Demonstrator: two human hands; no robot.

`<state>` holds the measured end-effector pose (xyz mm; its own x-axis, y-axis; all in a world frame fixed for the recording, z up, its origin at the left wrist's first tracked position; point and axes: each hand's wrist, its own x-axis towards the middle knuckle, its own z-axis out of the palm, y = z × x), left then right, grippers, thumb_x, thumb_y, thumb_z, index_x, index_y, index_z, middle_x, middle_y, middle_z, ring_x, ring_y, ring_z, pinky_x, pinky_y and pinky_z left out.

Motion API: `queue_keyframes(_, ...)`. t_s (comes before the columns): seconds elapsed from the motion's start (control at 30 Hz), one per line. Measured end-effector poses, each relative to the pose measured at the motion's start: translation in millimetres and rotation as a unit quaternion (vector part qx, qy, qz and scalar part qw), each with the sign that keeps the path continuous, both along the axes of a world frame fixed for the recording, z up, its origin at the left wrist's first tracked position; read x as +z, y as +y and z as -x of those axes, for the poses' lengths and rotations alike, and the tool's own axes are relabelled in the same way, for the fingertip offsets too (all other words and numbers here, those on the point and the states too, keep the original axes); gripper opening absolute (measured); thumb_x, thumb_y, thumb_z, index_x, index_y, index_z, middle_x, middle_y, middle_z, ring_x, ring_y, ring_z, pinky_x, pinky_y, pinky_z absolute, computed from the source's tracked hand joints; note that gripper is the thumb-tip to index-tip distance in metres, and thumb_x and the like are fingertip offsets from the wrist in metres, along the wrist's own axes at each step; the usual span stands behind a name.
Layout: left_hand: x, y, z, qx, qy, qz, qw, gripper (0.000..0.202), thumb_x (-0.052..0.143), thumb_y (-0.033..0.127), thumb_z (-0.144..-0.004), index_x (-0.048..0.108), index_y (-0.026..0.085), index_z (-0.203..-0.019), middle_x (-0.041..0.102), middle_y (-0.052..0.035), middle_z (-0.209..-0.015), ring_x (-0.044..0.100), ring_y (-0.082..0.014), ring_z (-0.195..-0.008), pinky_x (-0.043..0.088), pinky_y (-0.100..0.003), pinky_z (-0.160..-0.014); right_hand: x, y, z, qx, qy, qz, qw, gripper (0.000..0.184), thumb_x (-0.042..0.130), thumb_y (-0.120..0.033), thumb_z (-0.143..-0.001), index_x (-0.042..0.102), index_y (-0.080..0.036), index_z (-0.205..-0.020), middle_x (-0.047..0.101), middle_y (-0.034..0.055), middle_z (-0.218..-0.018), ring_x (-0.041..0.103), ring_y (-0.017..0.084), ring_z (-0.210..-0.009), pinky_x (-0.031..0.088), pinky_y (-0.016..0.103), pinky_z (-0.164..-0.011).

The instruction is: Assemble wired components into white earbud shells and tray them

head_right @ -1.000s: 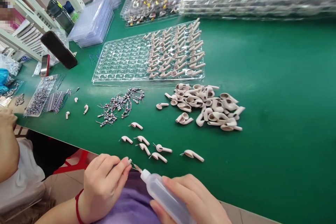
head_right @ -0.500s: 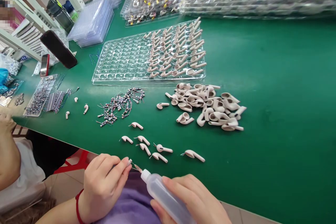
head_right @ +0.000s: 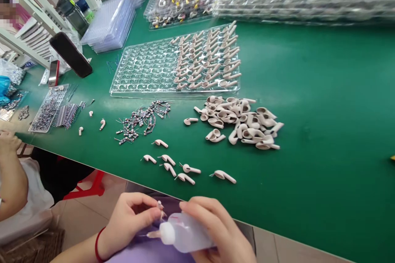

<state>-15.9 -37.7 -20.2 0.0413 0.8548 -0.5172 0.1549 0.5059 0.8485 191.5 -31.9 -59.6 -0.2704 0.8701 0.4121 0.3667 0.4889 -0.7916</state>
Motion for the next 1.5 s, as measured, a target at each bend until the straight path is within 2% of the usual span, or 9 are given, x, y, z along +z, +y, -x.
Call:
queue_keyframes(0.07,-13.1,-2,-4,0.057,-0.097,0.111,0.987,0.028,0.082,0.04,-0.067,0.075,0.013,-0.07,0.073,-0.0059,-0.064,0.059,-0.0106,-0.051,0.046,-0.02,-0.049,-0.7,4,9,-0.004,-0.007,-0.061,0.998,0.031,0.05,0.001,-0.083,0.06,-0.016,-0.106,0.062,0.0075,-0.092,0.065,0.014,-0.078,0.055,0.021,-0.069)
queue_keyframes(0.17,-29.5,-3,-8,0.107,-0.133,0.138,0.976,0.034,0.088,0.042,-0.058,0.074,0.011,-0.064,0.07,-0.0043,-0.058,0.054,-0.0078,-0.047,0.039,-0.018,-0.045,-2.4,9,20,-0.018,-0.011,-0.113,0.993,0.03,0.05,0.004,-0.08,0.062,-0.015,-0.101,0.061,0.0068,-0.087,0.06,0.015,-0.076,0.053,0.025,-0.069)
queue_keyframes(0.23,-34.4,-2,-9,0.126,-0.133,0.143,0.973,0.035,0.089,0.041,-0.055,0.073,0.011,-0.062,0.069,-0.0043,-0.057,0.054,-0.0084,-0.048,0.039,-0.018,-0.045,-3.4,10,24,-0.023,-0.02,-0.124,0.992,0.03,0.05,0.005,-0.08,0.062,-0.015,-0.099,0.061,0.0069,-0.087,0.058,0.016,-0.078,0.052,0.027,-0.069)
queue_keyframes(0.37,-31.8,3,-12,0.148,-0.144,0.159,0.965,0.038,0.09,0.043,-0.05,0.073,0.01,-0.059,0.068,-0.0038,-0.056,0.054,-0.009,-0.048,0.039,-0.019,-0.046,-3.3,10,24,-0.033,-0.031,-0.131,0.99,0.03,0.049,0.003,-0.081,0.062,-0.017,-0.099,0.062,0.0064,-0.087,0.058,0.016,-0.077,0.051,0.028,-0.068)
queue_keyframes(0.57,-26.7,7,-17,0.158,-0.162,0.155,0.962,0.038,0.091,0.043,-0.047,0.072,0.011,-0.054,0.065,-0.0026,-0.053,0.047,-0.0069,-0.044,0.032,-0.019,-0.043,-0.9,11,22,-0.036,-0.047,-0.128,0.99,0.032,0.049,0.005,-0.08,0.062,-0.016,-0.099,0.062,0.0064,-0.087,0.059,0.016,-0.077,0.052,0.028,-0.068)
queue_keyframes(1.03,-28.5,5,-21,0.177,-0.194,0.116,0.958,0.029,0.089,0.036,-0.054,0.073,0.012,-0.054,0.063,-0.0022,-0.052,0.044,-0.0061,-0.044,0.03,-0.02,-0.045,-2.1,10,25,-0.045,-0.039,-0.135,0.989,0.033,0.049,0.007,-0.078,0.063,-0.016,-0.098,0.062,0.0067,-0.088,0.059,0.017,-0.078,0.051,0.029,-0.068)
queue_keyframes(1.27,-29.4,7,-24,0.199,-0.198,0.111,0.953,0.028,0.09,0.034,-0.052,0.074,0.012,-0.055,0.065,-0.0036,-0.053,0.051,-0.0097,-0.048,0.036,-0.021,-0.047,-2.1,10,25,-0.046,-0.041,-0.137,0.989,0.032,0.049,0.006,-0.079,0.062,-0.017,-0.098,0.063,0.0063,-0.086,0.059,0.016,-0.076,0.051,0.03,-0.067)
queue_keyframes(1.4,-32.5,7,-24,0.194,-0.19,0.1,0.957,0.029,0.09,0.036,-0.052,0.074,0.012,-0.055,0.064,-0.0025,-0.053,0.05,-0.0089,-0.048,0.038,-0.021,-0.048,0.9,13,27,-0.058,-0.048,-0.15,0.986,0.031,0.049,0.004,-0.081,0.062,-0.018,-0.097,0.063,0.0059,-0.084,0.06,0.016,-0.074,0.052,0.029,-0.066)
queue_keyframes(1.5,-26.6,6,-18,0.141,-0.155,0.083,0.974,0.031,0.087,0.041,-0.058,0.075,0.013,-0.061,0.066,-0.0034,-0.056,0.052,-0.0101,-0.05,0.042,-0.022,-0.049,1.3,12,22,-0.051,-0.045,-0.124,0.99,0.032,0.048,0.002,-0.083,0.062,-0.021,-0.102,0.064,0.0052,-0.084,0.063,0.015,-0.073,0.055,0.027,-0.066)
